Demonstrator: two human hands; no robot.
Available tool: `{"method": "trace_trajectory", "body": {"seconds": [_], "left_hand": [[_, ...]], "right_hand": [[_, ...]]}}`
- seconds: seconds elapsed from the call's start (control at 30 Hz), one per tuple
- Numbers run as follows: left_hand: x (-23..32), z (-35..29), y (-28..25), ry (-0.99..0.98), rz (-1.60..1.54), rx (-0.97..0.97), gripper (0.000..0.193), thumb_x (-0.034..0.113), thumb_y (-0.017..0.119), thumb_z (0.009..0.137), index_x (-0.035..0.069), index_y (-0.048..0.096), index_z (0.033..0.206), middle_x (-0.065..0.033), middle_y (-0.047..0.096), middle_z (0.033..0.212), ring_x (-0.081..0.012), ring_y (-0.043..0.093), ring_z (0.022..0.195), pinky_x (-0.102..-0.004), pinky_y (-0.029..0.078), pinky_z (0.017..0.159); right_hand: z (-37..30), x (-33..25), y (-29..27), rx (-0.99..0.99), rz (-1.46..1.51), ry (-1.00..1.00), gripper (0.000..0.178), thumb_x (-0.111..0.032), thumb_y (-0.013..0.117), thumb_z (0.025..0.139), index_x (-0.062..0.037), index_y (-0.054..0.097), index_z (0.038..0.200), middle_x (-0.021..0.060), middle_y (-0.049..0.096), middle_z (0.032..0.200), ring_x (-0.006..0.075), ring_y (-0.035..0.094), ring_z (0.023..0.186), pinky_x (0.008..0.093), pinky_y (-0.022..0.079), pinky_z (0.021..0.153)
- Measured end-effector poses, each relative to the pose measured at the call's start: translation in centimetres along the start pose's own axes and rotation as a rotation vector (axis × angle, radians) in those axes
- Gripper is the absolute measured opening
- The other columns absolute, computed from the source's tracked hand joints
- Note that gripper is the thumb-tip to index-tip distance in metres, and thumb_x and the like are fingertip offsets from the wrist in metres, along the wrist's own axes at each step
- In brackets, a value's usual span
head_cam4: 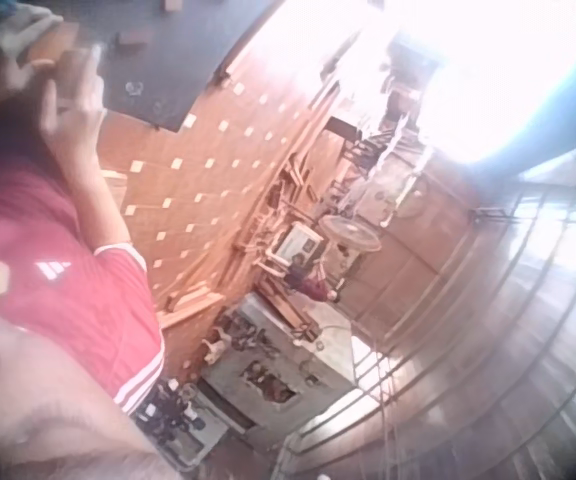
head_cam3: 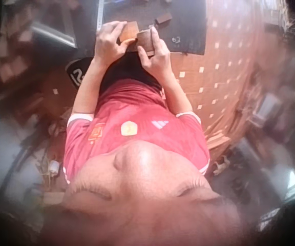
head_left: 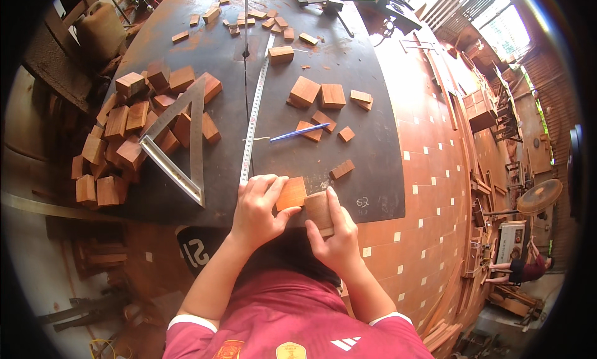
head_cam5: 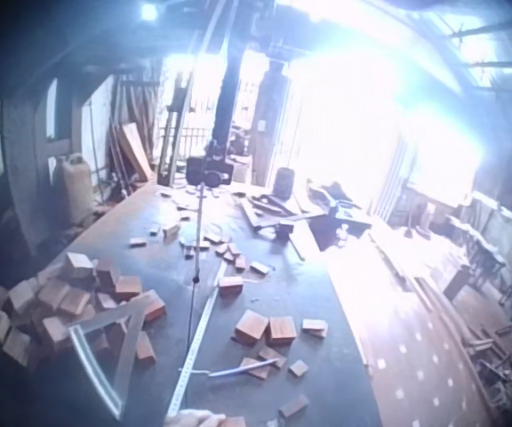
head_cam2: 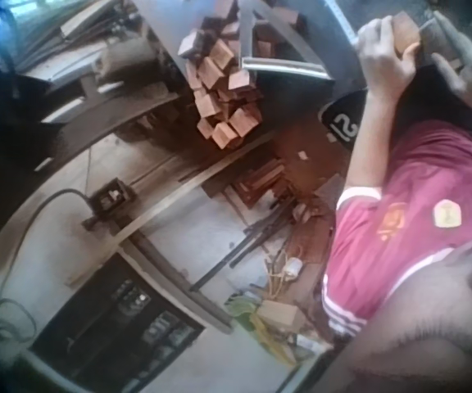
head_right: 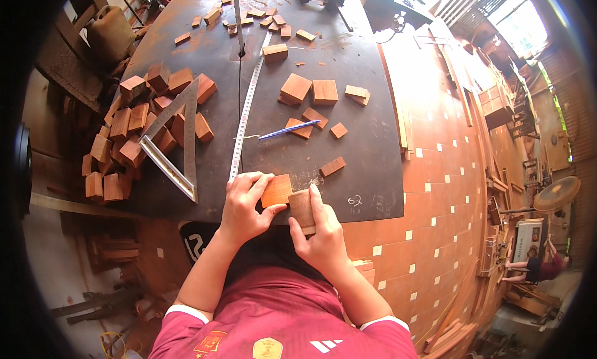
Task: The person sands small wooden blocks by hand using a sanding block, repeatedly rubbing the surfaces and edges. The person handles the blocks one at a time, turning them over to sand different sides, and places finished pieces back on the workbench.
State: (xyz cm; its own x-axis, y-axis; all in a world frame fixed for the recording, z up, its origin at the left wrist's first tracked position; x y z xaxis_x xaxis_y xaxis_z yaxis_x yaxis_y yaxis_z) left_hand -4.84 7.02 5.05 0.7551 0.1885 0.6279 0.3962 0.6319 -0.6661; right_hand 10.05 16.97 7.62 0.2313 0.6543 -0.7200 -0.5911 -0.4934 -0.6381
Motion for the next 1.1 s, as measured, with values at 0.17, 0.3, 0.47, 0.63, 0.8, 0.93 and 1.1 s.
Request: {"method": "trace_trajectory", "body": {"seconds": [0.17,0.3,0.47,0.63,0.8,0.93,1.1], "left_hand": [[0.0,-0.1,0.0,0.006,0.003,0.003,0.062,0.028,0.092,0.075,0.002,0.072,0.128,-0.0126,0.067,0.12,-0.0328,0.064,0.114,-0.045,0.046,0.102],[-0.1,-0.1,-0.2,-0.017,-0.002,0.009,0.062,0.031,0.092,0.077,0.003,0.072,0.128,-0.0123,0.068,0.121,-0.0321,0.064,0.115,-0.0451,0.047,0.101],[0.0,0.0,-0.2,-0.027,-0.004,0.006,0.061,0.03,0.092,0.077,0.002,0.072,0.128,-0.0125,0.068,0.121,-0.0325,0.064,0.115,-0.0455,0.047,0.101],[-0.3,0.0,-0.1,-0.01,-0.013,0.008,0.061,0.028,0.091,0.075,0.002,0.072,0.127,-0.0131,0.067,0.121,-0.033,0.064,0.115,-0.0455,0.046,0.102],[-0.2,0.0,0.0,-0.033,-0.03,0.0,0.061,0.027,0.092,0.074,0.002,0.072,0.126,-0.0132,0.068,0.121,-0.0325,0.064,0.115,-0.0455,0.046,0.103],[-0.2,0.0,-0.1,0.002,0.006,0.013,0.062,0.029,0.093,0.075,0.002,0.071,0.127,-0.012,0.069,0.121,-0.0319,0.065,0.116,-0.0455,0.048,0.098],[-0.4,-0.1,-0.2,-0.013,-0.002,-0.001,0.062,0.028,0.092,0.074,0.004,0.071,0.128,-0.0117,0.068,0.122,-0.0317,0.064,0.116,-0.0448,0.047,0.1]], "right_hand": [[4.0,0.8,1.1,0.045,0.013,-0.045,0.079,-0.013,0.081,0.09,0.0066,0.046,0.157,0.0314,0.068,0.106,0.0473,0.07,0.093,0.0488,0.059,0.084],[1.7,0.3,0.7,0.049,-0.021,-0.027,0.079,-0.011,0.081,0.089,0.0068,0.045,0.157,0.0317,0.068,0.107,0.0485,0.07,0.092,0.0495,0.059,0.083],[0.9,0.1,-0.2,-0.016,-0.003,0.004,0.076,-0.009,0.078,0.09,0.0071,0.046,0.156,0.032,0.069,0.112,0.0464,0.072,0.099,0.0472,0.058,0.089],[4.2,0.8,1.4,0.026,0.005,-0.016,0.078,-0.012,0.079,0.09,0.0073,0.044,0.158,0.0326,0.067,0.107,0.0491,0.068,0.094,0.0497,0.057,0.085],[0.0,-0.2,0.1,0.004,0.026,-0.014,0.078,-0.012,0.08,0.09,0.008,0.044,0.157,0.034,0.068,0.113,0.0476,0.071,0.1,0.0486,0.059,0.089],[2.1,-0.2,0.1,-0.057,0.086,0.065,0.073,-0.009,0.078,0.091,0.0094,0.048,0.154,0.0343,0.07,0.12,0.0416,0.074,0.112,0.0441,0.058,0.097],[4.4,-0.1,1.9,0.097,0.002,-0.086,0.075,-0.012,0.079,0.09,0.0093,0.047,0.154,0.033,0.068,0.109,0.0479,0.071,0.094,0.0492,0.059,0.085]]}}
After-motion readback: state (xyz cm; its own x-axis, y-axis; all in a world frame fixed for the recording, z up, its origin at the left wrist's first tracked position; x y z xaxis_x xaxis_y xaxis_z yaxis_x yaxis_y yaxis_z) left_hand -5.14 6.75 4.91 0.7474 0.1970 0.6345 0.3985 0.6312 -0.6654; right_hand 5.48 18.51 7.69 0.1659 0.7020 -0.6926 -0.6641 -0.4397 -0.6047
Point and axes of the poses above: each hand's wrist, its own z-axis towards the middle knuckle, its own y-axis out of the palm, x = y × z, the point moved 8 cm from there along z, towards the middle knuckle
